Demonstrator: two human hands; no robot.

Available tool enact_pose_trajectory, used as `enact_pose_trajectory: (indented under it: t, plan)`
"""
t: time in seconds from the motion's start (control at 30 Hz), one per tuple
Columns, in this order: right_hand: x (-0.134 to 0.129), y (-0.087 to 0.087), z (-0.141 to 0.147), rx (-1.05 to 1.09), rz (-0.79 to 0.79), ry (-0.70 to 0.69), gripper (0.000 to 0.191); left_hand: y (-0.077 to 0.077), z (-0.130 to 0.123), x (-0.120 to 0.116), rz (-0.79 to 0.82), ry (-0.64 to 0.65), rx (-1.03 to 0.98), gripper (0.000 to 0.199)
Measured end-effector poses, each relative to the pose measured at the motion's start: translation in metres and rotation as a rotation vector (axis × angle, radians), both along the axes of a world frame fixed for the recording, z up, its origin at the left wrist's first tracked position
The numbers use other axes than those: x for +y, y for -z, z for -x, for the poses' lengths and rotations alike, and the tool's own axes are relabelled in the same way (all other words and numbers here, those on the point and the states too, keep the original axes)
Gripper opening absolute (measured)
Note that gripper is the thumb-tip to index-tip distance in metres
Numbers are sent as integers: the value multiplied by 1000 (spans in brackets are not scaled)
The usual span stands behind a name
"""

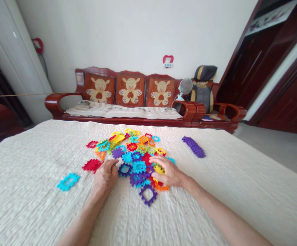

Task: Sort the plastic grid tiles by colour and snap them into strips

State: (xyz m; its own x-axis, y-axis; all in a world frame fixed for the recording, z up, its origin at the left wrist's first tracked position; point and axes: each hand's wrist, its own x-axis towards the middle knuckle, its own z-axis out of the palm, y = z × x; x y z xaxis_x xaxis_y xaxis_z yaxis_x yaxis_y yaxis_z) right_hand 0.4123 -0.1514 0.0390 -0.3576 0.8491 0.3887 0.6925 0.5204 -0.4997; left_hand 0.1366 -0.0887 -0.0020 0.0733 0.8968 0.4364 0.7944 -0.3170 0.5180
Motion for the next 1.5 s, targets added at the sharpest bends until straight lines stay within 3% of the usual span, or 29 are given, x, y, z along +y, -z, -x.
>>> enact_pose_trajectory:
  t: [0.23, 0.43, 0.53, 0.67, 0.83, 0.93, 1.17, 1.37, 1.43, 1.5]
  plan:
    - [0, 14, 9, -95, -56, 3, 42, 6, 0, 3, -21, 7, -17, 29]
    - [-1, 4, 2, 51, 16, 19, 41, 5, 1, 2, -47, 5, -3, 28]
    - [7, -1, -22, 167, 51, 121, 40, 3, 1, 2, -54, 12, -12, 28]
    - [21, 11, -76, 169, -60, 449, 41, 3, 2, 3, -47, 17, -18, 28]
    - [31, 36, -123, 28, -42, 540, 49, 6, 3, 3, -49, 16, 2, 29]
    - [34, 42, -122, -38, -96, 582, 50, 7, 3, 2, -45, 11, 26, 30]
    - [39, 40, -100, -216, -30, 891, 51, 7, 4, 5, -38, 9, 21, 28]
    - [40, 37, -104, -208, 20, 856, 45, 10, 6, 7, -64, 8, 37, 27]
    - [39, 35, -106, -126, -52, 839, 43, 10, 7, 6, -66, 10, 42, 27]
    - [37, 32, -110, -32, -221, 843, 44, 10, 8, 6, -61, 11, 42, 27]
